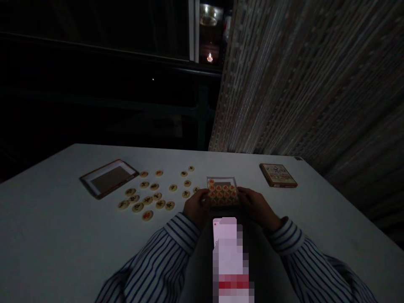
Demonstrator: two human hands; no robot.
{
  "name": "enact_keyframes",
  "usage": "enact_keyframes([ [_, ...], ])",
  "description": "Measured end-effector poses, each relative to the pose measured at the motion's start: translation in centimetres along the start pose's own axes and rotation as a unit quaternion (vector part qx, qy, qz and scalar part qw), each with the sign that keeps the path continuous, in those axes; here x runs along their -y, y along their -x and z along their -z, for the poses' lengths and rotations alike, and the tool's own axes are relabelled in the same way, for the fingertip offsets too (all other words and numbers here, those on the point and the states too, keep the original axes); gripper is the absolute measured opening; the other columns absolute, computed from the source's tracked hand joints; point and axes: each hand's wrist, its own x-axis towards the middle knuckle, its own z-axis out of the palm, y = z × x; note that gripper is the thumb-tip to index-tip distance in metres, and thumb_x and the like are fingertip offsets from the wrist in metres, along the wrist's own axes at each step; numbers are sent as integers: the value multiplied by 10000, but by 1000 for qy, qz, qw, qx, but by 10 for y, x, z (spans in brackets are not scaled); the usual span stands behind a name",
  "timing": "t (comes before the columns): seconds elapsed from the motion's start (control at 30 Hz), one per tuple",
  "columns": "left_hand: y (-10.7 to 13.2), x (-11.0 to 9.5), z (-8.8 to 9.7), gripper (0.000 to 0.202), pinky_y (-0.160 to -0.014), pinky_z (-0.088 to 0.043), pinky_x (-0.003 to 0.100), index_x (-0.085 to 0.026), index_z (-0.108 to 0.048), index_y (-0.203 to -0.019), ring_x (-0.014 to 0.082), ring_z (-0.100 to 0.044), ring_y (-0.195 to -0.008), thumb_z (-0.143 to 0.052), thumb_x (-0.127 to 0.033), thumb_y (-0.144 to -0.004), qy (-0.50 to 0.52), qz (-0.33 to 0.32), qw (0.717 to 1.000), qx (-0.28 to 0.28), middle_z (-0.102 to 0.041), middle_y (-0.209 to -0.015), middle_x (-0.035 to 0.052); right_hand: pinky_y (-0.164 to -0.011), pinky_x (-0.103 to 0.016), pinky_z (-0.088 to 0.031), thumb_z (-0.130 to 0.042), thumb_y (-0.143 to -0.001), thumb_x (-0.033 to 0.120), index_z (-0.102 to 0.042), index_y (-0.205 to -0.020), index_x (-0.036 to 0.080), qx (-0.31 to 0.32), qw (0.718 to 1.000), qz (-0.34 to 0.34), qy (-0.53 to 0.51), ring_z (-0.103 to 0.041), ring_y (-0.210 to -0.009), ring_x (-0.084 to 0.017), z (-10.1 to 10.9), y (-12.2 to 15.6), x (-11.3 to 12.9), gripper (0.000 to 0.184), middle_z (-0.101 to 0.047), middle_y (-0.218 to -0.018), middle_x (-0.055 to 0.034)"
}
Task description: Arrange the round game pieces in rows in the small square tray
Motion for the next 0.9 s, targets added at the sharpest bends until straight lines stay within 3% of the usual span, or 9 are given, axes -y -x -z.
enact_keyframes([
  [0.37, -2, 4, -1, 243, -652, -493, 250, -183, -588, -926, 143, -620, -733, -465, -259, -731, 31, 14, 999, 25, -664, -849, 33, -836, -314, -429, -352, -827, 229, -513, -1144, 167, -2, 1000, 2, -6, -542, -991, -180, -1, 1, -1, 361, -584, -1102, -72],
  [0.9, -2, 3, -1, 240, -646, -485, 246, -165, -600, -916, 134, -612, -710, -463, -231, -730, 4, 3, 1000, 3, -659, -839, 42, -860, -319, -420, -349, -826, 216, -503, -1150, 164, 2, 1000, 0, -5, -532, -1011, -177, -3, 1, -1, 362, -577, -1114, -69],
])
